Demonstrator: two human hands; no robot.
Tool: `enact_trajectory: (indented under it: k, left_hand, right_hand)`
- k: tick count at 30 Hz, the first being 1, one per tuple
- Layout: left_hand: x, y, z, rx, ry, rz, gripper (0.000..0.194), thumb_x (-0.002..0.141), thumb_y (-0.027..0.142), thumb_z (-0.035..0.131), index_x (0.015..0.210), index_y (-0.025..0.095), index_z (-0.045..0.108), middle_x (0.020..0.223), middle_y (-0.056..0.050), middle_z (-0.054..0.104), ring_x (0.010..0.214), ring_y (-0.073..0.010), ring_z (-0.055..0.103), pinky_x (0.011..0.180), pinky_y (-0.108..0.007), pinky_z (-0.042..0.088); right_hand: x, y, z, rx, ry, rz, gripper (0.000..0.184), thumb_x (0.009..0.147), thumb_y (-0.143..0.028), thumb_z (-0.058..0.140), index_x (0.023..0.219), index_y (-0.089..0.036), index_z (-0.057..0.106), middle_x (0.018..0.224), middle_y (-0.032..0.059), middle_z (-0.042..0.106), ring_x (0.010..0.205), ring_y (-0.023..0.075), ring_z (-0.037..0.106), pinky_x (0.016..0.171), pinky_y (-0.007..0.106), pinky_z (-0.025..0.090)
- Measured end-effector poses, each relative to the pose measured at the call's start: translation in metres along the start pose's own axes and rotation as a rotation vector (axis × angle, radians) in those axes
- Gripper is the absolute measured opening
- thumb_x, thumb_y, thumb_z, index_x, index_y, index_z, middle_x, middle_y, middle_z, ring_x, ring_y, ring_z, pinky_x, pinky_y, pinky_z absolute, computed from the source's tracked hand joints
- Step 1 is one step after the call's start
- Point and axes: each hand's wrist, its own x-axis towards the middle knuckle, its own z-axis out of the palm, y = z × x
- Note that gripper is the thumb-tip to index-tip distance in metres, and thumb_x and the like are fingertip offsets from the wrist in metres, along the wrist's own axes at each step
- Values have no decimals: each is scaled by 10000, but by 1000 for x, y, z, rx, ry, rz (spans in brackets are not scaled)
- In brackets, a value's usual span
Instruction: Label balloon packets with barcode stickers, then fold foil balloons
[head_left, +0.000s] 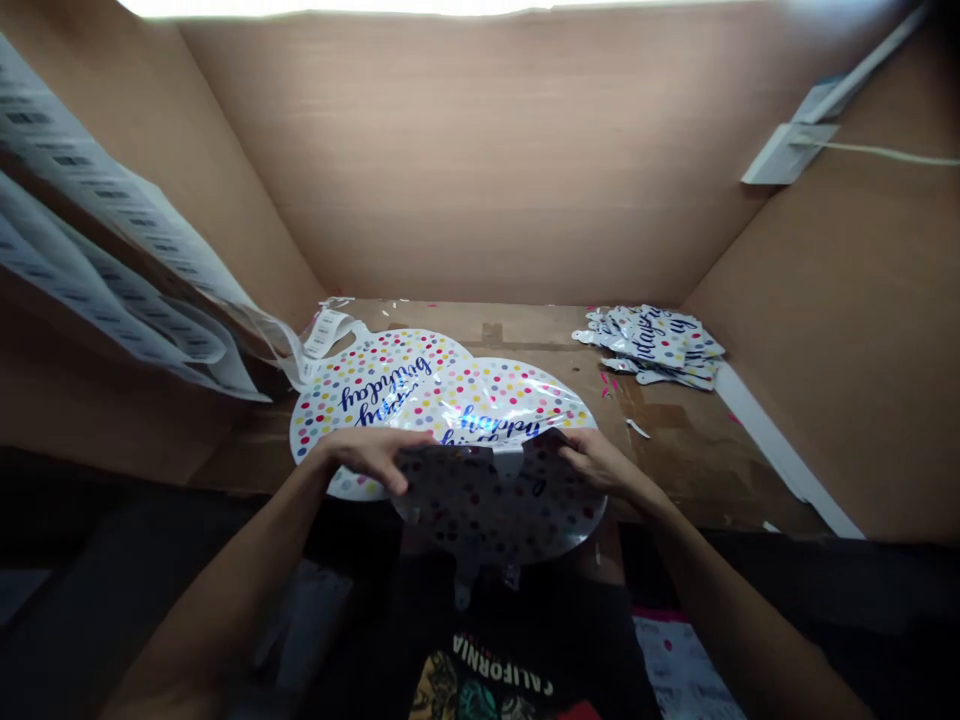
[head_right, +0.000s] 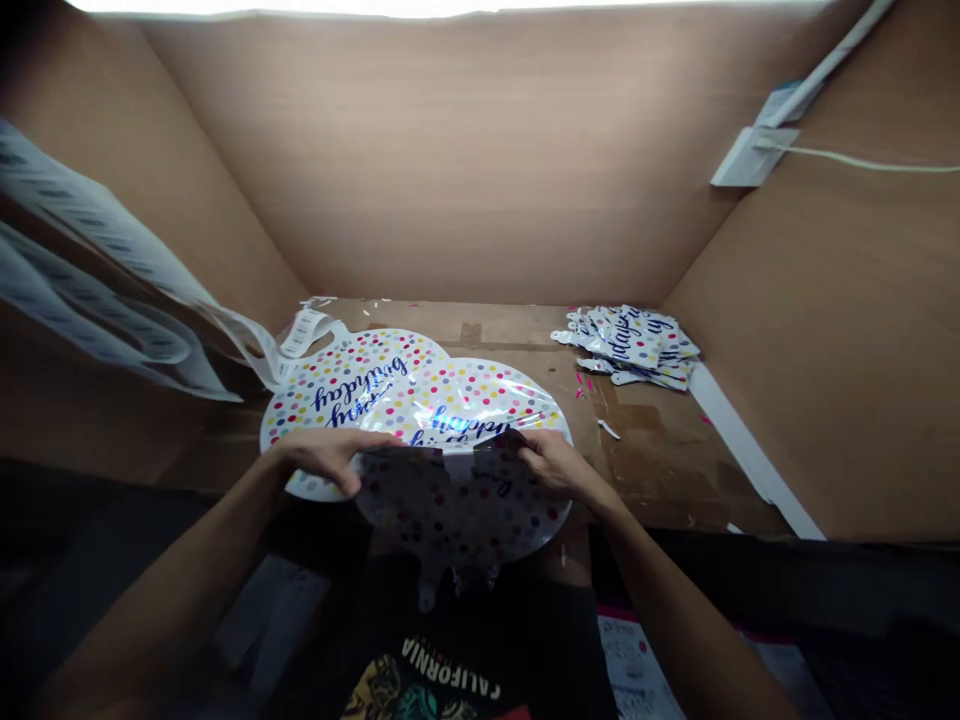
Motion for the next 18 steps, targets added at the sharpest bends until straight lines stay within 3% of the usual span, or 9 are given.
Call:
enact_trajectory:
  k: [3, 6, 8, 12, 15, 18]
  left_hand:
    - [-23, -20, -1, -34, -10, 1, 330, 722, 513, 755, 864, 217, 718, 925, -41, 729, 915, -240, 635, 843, -276, 500]
    - [-28, -46, 8, 21, 111, -63, 378, 887, 548, 543, 766, 212, 666, 828, -34, 701, 844, -217, 622, 793, -262, 484]
    - [-17, -61, 10, 134, 215, -154, 446, 939, 559, 442, 730, 212, 627, 753, -28, 670, 781, -208, 613, 740, -257, 469]
    - [30, -72, 1, 355, 439, -387, 448, 995, 476, 345, 794, 210, 644, 852, -90, 715, 835, -248, 662, 785, -316, 474]
    - [64, -69, -4, 424, 528, -517, 392, 991, 388, 385, 927, 166, 702, 989, -198, 736, 946, -321, 693, 841, -402, 488]
    - [80, -62, 1, 483, 580, -605, 373, 977, 312, 426, 1050, 97, 722, 1027, -268, 730, 1009, -379, 697, 886, -485, 493]
  right_hand:
    - [-13, -1, -7, 111, -58, 7, 149, 846, -281, 578, 746, -206, 658, 709, -8, 630, 676, 186, 520, 657, 279, 439]
    - [-38, 8, 1, 132, -158, -13, 114, 804, -297, 641, 822, -215, 718, 806, 13, 696, 788, 227, 606, 769, 316, 505]
    - [-43, 21, 2, 114, -75, 38, 159, 808, -352, 644, 816, -216, 726, 813, 38, 710, 814, 252, 628, 782, 343, 523]
    - [-2, 47, -12, -8, 200, 288, 385, 838, -550, 566, 766, -186, 672, 738, 62, 687, 743, 256, 624, 671, 330, 512]
    - [38, 59, -26, -115, 270, 408, 505, 878, -615, 465, 696, -168, 614, 645, 50, 636, 647, 227, 599, 592, 293, 460]
    - [55, 63, -27, -246, 289, 468, 452, 869, -552, 552, 666, -155, 623, 666, 85, 664, 676, 250, 646, 614, 301, 468]
